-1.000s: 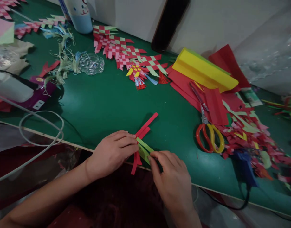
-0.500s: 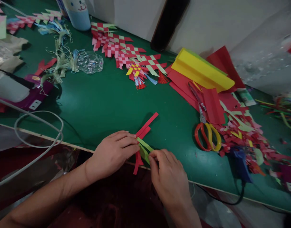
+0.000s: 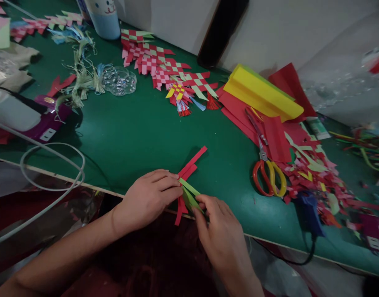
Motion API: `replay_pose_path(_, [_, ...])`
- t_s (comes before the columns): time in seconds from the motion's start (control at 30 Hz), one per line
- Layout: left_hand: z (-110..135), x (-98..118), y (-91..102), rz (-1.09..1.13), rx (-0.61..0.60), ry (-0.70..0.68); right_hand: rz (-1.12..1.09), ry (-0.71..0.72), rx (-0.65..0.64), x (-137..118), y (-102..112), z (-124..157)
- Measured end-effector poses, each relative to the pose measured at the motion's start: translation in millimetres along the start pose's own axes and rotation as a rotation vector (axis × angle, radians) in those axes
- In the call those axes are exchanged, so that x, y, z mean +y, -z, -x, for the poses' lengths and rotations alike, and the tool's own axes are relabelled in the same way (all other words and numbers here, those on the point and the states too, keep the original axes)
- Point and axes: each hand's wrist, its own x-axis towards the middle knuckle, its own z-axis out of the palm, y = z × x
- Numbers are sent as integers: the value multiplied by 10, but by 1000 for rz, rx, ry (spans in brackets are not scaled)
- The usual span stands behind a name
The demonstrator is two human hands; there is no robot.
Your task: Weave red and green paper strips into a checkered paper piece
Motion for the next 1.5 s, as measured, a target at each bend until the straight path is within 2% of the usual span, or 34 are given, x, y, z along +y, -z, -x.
replay_pose_path(0.23, [-3,10,3,11,-5,10,-21,-107,8,34,-52,109])
replay_pose_path(0.4, [-11,11,5,8,-7,8,-39,-162,-33,8,-68,106])
replay_pose_path(0.53, [-18,10,19,18,-11,5,-56,-140,-83,-11,-17,52])
replay_pose_path(0.7, [-22,13,19,23,-15,17,-122,-98,-70,-18,55,-9])
replay_pose_path(0.77, [-23,15,14,19,-19,25,-188,-150,-81,-4,69,-25])
replay_pose_path(0.93, [-28,17,12,38,6,23,-498,-400,-90,49,91,-83])
replay_pose_path(1.0, [-31,17,16,40,10,23,-626,-433,-95,66,103,-127])
replay_pose_path(1.2, [-38,16,23,45,13,19,-862,-420,-244,121,184,-304])
replay_pose_path(1.33, [-45,16,18,50,18,22,-930,-427,-325,176,250,-377])
replay_pose_path(1.5, [-55,29,-1,43,39,55,-952,-393,-499,258,265,-389])
